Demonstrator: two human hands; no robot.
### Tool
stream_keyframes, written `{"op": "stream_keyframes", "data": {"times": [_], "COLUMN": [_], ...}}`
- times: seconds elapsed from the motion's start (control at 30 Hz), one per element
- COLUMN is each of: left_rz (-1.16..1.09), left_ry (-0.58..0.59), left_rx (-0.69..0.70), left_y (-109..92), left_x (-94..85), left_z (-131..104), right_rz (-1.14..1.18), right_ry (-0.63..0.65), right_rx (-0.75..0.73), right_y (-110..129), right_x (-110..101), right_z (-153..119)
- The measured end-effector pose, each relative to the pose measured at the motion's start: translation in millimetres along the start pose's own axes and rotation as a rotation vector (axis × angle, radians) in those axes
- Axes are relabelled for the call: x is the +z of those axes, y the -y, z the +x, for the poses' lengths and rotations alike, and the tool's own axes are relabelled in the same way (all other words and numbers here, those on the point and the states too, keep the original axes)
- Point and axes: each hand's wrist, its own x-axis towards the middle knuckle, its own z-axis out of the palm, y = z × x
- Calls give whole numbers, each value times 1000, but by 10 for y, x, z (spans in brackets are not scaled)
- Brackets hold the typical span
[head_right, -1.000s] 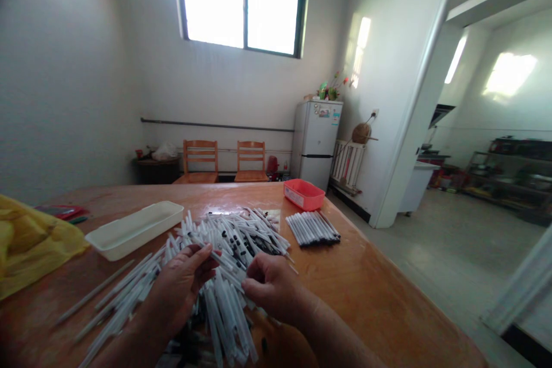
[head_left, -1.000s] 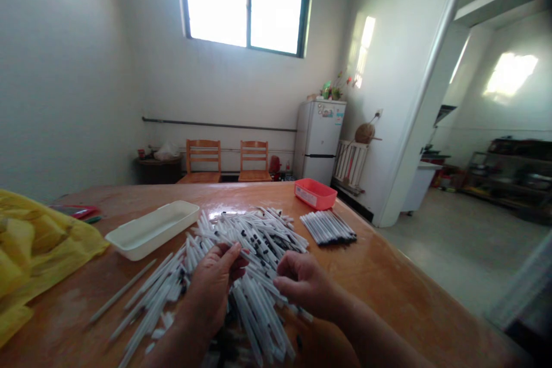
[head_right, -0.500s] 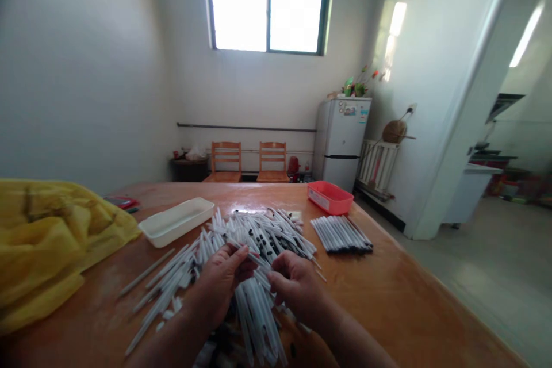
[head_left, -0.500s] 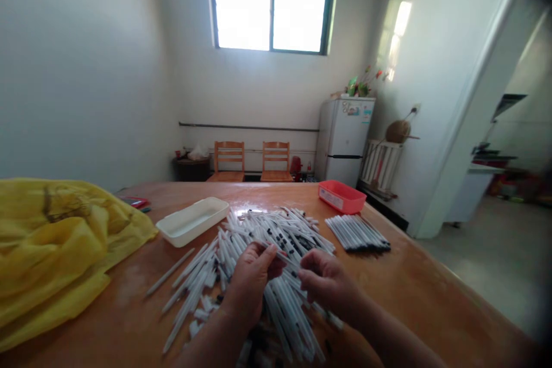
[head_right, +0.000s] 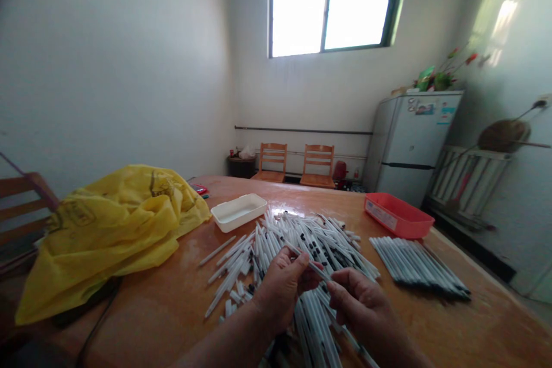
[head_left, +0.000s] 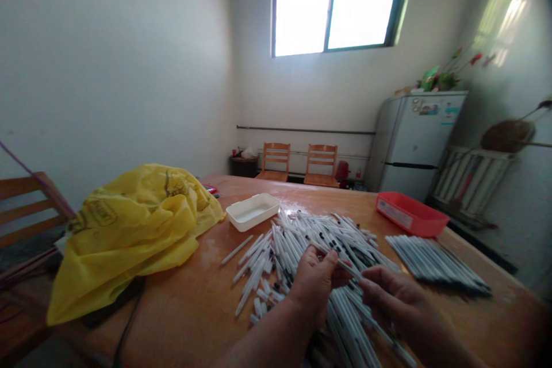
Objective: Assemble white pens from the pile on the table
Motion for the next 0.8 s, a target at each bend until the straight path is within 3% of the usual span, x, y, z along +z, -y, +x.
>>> {"op": "stream_keyframes", "data": {"times": [0.1,0.37,0.57,0.67,0.8], "left_rz": [-20,-35,14,52,99], "left_ry": [-5,12,-24,-91,-335], "left_rx": [3,24,46,73,230], "left_y": [17,34,23,-65,-416], "left_x": [2,11,33,-28,-332], "left_z": [-18,-53,-60,-38,9], "right_rz": [-1,92,-7,-71,-117], "right_ry": [-39,69,75,55,23], "right_rx": [30,85,12,-57,-85], "right_y": [34,-48,-66,-68,-102], "right_x": [23,-42,-16,-15,-92], "right_z": [-29,-2,44,64,53]}}
